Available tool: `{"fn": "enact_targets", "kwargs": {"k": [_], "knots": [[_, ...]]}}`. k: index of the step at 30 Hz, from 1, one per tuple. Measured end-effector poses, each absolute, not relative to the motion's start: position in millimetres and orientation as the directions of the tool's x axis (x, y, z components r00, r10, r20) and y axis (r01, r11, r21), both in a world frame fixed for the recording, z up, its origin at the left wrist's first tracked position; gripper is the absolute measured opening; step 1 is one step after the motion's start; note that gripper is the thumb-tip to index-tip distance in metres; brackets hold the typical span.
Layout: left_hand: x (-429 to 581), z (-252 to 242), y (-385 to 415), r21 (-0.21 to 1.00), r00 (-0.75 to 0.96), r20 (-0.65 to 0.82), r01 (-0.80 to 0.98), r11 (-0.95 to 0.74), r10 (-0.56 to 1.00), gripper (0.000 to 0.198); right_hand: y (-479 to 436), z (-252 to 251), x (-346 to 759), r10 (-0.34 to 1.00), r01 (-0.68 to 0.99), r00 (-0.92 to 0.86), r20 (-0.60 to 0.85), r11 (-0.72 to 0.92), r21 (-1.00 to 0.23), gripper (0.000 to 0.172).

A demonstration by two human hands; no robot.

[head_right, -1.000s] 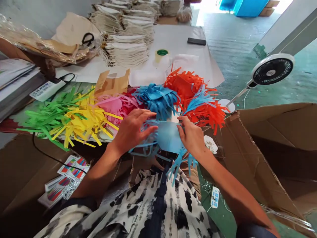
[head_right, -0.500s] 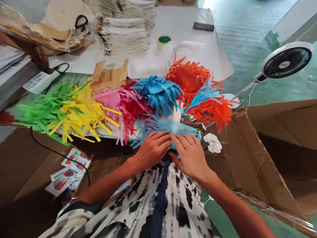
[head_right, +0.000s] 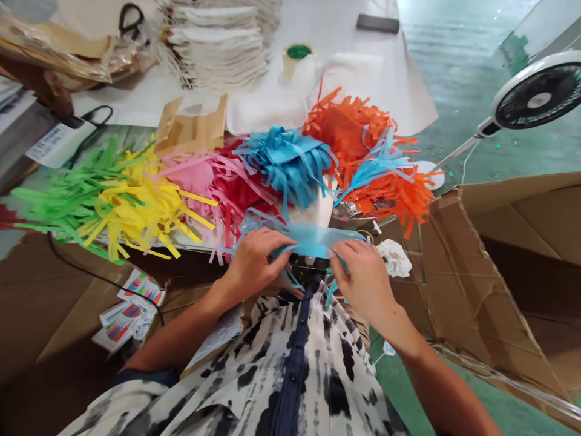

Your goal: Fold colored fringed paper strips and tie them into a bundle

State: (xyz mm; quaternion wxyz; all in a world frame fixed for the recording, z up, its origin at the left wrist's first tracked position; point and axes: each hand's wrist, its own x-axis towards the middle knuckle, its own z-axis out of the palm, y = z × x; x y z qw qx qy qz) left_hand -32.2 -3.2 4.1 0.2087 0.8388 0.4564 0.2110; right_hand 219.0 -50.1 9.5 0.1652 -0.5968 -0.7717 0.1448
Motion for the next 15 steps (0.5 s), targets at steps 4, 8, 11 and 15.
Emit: {"fn": "enact_targets", "kwargs": {"k": [4,8,11,15], "knots": [[-30.6,5.7,9.6,0.448,0.354,0.126,0.813,-0.372,0.927,0.017,-34.4,10.4,206.6,0.995,0.962,-0.098,0.008,0.097,-0.255,0.036],[-24.5,0.7,14.8,0.329,0.338,0.154,0.869,-0.371,0.929,0.017,-25.1,13.1,194.0,0.998,0.994,0.028,-0.061,-0.034,-0.099,0.034],[-21.6,-2.4,15.9,0.293,0.348,0.197,0.871,-0.394,0.917,0.016,-22.7,13.3,189.9,0.995,0.996,0.069,-0.074,-0.073,-0.055,0.034],[-20.7,-4.6,17.5,0.282,0.365,0.218,0.864,-0.417,0.905,0.017,-20.8,10.1,190.3,0.996,0.996,0.072,-0.058,-0.075,-0.04,0.038]]}}
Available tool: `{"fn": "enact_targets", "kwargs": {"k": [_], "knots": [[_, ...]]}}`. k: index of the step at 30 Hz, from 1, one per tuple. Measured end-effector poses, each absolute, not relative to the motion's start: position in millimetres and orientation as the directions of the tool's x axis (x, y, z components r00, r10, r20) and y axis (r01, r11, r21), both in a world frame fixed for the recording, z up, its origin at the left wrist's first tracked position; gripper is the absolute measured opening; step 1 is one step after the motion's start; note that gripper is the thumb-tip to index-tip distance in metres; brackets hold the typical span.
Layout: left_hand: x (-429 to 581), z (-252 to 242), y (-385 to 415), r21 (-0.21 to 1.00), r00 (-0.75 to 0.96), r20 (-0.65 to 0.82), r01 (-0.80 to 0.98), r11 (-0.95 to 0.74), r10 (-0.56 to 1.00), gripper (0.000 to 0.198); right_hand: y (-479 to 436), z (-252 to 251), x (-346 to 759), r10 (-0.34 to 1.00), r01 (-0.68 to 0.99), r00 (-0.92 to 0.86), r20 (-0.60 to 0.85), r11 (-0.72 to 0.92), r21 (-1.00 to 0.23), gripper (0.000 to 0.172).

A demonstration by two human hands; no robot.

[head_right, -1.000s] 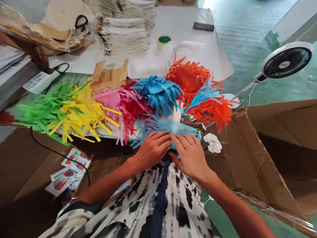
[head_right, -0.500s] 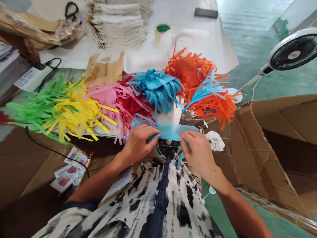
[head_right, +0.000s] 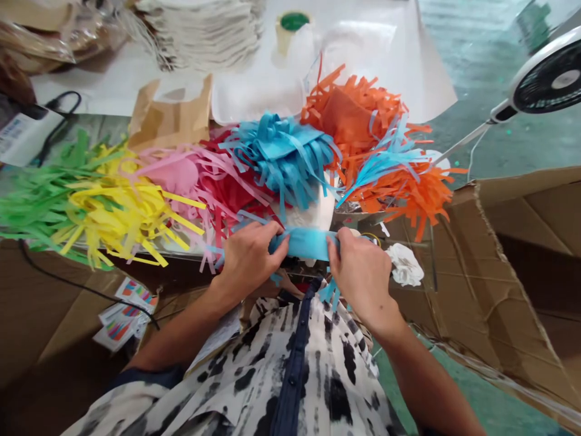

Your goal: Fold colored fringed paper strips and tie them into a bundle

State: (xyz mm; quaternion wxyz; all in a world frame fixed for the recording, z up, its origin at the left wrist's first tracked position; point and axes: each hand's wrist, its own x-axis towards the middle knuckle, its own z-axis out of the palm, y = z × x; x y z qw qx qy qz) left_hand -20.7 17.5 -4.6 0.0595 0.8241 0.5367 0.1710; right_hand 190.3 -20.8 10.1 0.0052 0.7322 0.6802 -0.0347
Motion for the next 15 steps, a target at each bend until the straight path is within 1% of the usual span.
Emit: {"fn": "enact_targets", "kwargs": {"k": [2,6,9,11,12,13,15], "knots": [[-20.2,-5.0,18.0,0.268,0.374,0.219,0.865,-0.424,0.901,0.018,-19.6,9.0,190.8,0.996,0.997,0.072,-0.055,-0.073,-0.029,0.04],[-18.1,-4.3,17.2,0.2,0.4,0.218,0.875,-0.442,0.89,0.02,-17.6,9.5,190.1,0.994,0.996,0.086,-0.073,-0.086,0.006,0.042],[-17.4,-2.9,15.5,0.179,0.398,0.267,0.874,-0.451,0.878,0.014,-18.0,9.9,187.5,0.996,0.997,0.071,-0.056,-0.07,0.019,0.041],[-18.3,-2.5,14.8,0.195,0.417,0.338,0.846,-0.496,0.844,0.027,-18.5,8.9,185.1,0.997,0.997,0.064,-0.036,-0.063,0.037,0.041],[-19.2,-2.6,14.8,0.206,0.476,0.359,0.799,-0.566,0.803,0.035,-18.6,8.4,184.2,0.998,0.997,0.064,-0.026,-0.063,0.05,0.04],[-20.2,-2.8,15.0,0.215,0.568,0.361,0.721,-0.659,0.74,0.038,-18.5,8.1,184.0,0.998,0.996,0.064,-0.014,-0.063,0.063,0.04],[-22.2,-3.3,16.1,0.228,0.751,0.315,0.534,-0.814,0.581,0.033,-18.0,9.4,186.7,0.999,0.995,0.049,0.018,-0.05,0.081,0.038]]}}
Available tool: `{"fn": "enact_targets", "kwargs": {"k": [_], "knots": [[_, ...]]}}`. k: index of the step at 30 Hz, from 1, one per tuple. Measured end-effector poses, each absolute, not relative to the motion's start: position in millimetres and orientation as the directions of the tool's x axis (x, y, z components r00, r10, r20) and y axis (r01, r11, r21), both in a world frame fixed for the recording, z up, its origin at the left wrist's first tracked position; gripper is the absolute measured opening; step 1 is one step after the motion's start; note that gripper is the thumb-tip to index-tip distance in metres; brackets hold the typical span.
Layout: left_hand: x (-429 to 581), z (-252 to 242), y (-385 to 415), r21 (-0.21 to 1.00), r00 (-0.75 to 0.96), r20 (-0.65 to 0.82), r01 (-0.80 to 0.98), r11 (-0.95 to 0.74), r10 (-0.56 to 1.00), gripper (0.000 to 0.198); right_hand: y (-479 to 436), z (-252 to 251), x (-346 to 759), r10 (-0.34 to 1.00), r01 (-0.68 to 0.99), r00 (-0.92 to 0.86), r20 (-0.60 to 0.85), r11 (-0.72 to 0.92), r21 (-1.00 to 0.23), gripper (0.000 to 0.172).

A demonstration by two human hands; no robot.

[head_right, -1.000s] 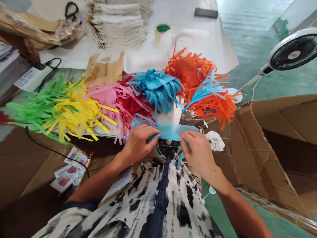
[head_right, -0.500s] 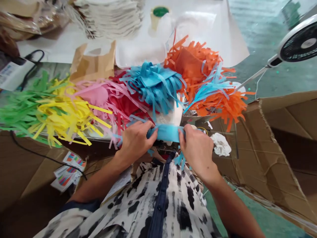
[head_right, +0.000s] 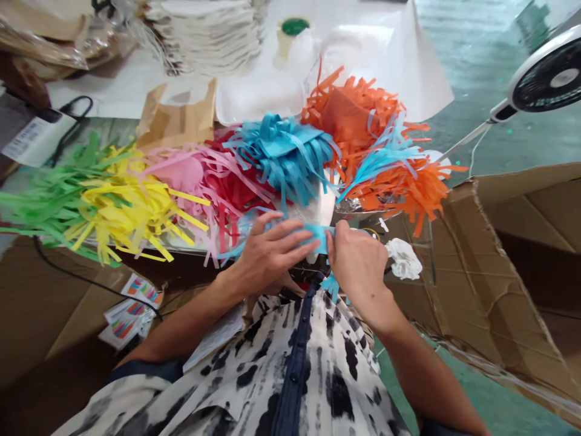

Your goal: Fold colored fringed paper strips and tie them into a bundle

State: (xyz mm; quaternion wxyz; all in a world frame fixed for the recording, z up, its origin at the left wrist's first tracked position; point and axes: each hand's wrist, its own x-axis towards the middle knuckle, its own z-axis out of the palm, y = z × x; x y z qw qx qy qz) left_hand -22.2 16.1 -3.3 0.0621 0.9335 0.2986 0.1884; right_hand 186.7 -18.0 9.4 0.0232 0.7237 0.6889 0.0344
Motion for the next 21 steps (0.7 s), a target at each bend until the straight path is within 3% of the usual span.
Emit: {"fn": "enact_targets", "kwargs": {"k": [2,4,7,11,17,21], "knots": [[-23.8,-2.8,17.3,0.235,0.834,0.247,0.443,-0.865,0.494,0.027,-18.5,14.8,194.4,0.998,0.996,0.008,0.07,-0.015,0.092,0.032],[-24.4,-1.1,17.7,0.25,0.833,0.221,0.454,-0.855,0.507,0.026,-22.0,23.4,204.5,0.986,0.996,-0.031,0.164,0.015,0.092,0.027],[-23.5,2.1,15.6,0.289,0.824,0.227,0.452,-0.844,0.519,0.028,-35.3,34.0,212.7,0.948,0.992,-0.124,0.294,0.123,0.022,0.033],[-22.8,-0.7,12.1,0.292,0.815,0.246,0.453,-0.842,0.524,0.028,-57.4,26.0,203.4,0.885,0.9,-0.405,0.229,0.431,-0.072,0.038],[-54.9,-4.8,22.6,0.35,0.817,0.223,0.442,-0.826,0.532,0.034,-63.1,4.1,205.5,0.881,0.897,-0.393,0.264,0.43,-0.098,0.028],[-88.4,19.8,30.2,0.316,0.694,0.205,0.62,-0.718,0.69,0.028,-56.0,8.2,212.7,0.881,0.888,-0.409,0.237,0.445,-0.12,0.026]]}}
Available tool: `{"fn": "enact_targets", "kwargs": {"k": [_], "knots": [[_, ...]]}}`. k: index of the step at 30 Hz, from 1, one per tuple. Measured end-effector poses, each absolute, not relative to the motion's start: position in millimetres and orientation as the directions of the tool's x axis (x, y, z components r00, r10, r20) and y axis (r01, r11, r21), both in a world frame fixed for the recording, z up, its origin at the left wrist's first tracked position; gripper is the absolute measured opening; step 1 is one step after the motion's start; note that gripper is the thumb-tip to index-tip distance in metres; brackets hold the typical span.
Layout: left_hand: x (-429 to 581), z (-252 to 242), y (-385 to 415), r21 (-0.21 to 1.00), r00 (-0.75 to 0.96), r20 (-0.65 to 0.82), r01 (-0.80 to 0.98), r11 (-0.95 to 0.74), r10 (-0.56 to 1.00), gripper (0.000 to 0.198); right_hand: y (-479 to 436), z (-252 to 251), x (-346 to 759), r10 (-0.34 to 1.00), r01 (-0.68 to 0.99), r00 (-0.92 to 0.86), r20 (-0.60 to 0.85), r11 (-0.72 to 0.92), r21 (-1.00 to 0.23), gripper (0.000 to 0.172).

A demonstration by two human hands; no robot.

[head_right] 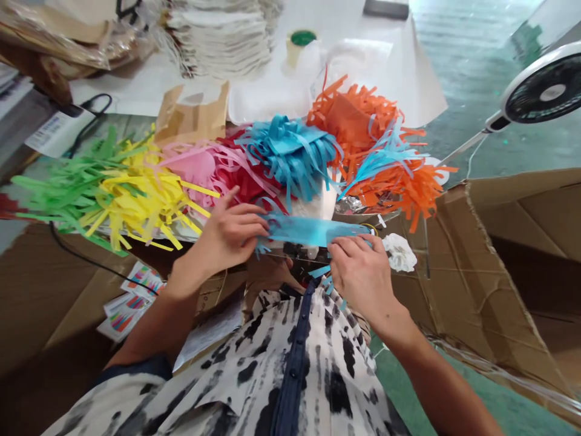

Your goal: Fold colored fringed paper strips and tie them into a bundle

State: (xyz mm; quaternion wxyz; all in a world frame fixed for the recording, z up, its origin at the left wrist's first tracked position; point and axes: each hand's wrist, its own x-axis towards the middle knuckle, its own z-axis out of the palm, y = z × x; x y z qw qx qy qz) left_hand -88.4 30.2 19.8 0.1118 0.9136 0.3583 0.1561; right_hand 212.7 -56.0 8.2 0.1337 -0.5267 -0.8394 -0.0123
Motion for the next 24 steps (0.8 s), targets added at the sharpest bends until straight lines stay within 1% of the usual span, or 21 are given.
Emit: {"fn": "enact_targets", "kwargs": {"k": [2,3,5,6,8,10,12,14,16,18,20,24], "knots": [[-91.4,31.9,28.3,0.257,0.612,0.265,0.7,-0.666,0.745,0.023,-52.1,11.3,212.7,0.893,0.898,-0.401,0.203,0.428,-0.107,0.026],[-87.7,35.3,25.9,0.237,0.594,0.314,0.707,-0.666,0.741,0.021,-50.2,12.5,212.2,0.897,0.902,-0.399,0.188,0.422,-0.097,0.025],[-71.0,35.2,19.6,0.214,0.634,0.391,0.643,-0.736,0.667,0.016,-46.6,14.3,210.8,0.9,0.903,-0.406,0.16,0.421,-0.078,0.025],[-59.7,32.1,16.4,0.205,0.691,0.403,0.571,-0.795,0.6,0.017,-44.9,15.1,210.3,0.898,0.902,-0.414,0.148,0.427,-0.069,0.025],[-36.6,22.1,12.0,0.185,0.783,0.347,0.482,-0.857,0.515,0.025,-41.8,16.7,209.5,0.895,0.899,-0.427,0.129,0.436,-0.046,0.025],[-19.0,11.3,11.0,0.172,0.821,0.27,0.473,-0.864,0.503,0.025,-39.3,18.2,209.1,0.894,0.898,-0.433,0.12,0.438,-0.026,0.025],[-10.2,3.2,12.7,0.148,0.826,0.216,0.5,-0.853,0.521,0.021,-37.2,19.4,208.9,0.891,0.896,-0.439,0.115,0.444,-0.011,0.025],[-8.7,-1.4,15.0,0.115,0.815,0.205,0.529,-0.841,0.542,0.017,-35.3,19.9,208.6,0.887,0.892,-0.448,0.112,0.451,-0.003,0.025],[-10.5,-3.4,16.5,0.101,0.795,0.239,0.551,-0.828,0.558,0.016,-33.4,19.2,208.4,0.883,0.889,-0.455,0.115,0.457,0.007,0.023],[-12.6,-3.9,16.8,0.129,0.767,0.273,0.569,-0.812,0.58,0.016,-31.6,17.3,208.9,0.882,0.889,-0.455,0.124,0.457,0.015,0.021],[-14.1,-4.0,17.0,0.185,0.744,0.284,0.577,-0.796,0.605,0.015,-30.1,14.4,210.6,0.884,0.894,-0.445,0.142,0.449,0.008,0.019],[-17.9,-4.3,20.2,0.28,0.705,0.26,0.599,-0.75,0.66,0.017,-28.0,9.4,216.0,0.91,0.921,-0.377,0.172,0.388,-0.036,0.023]]}}
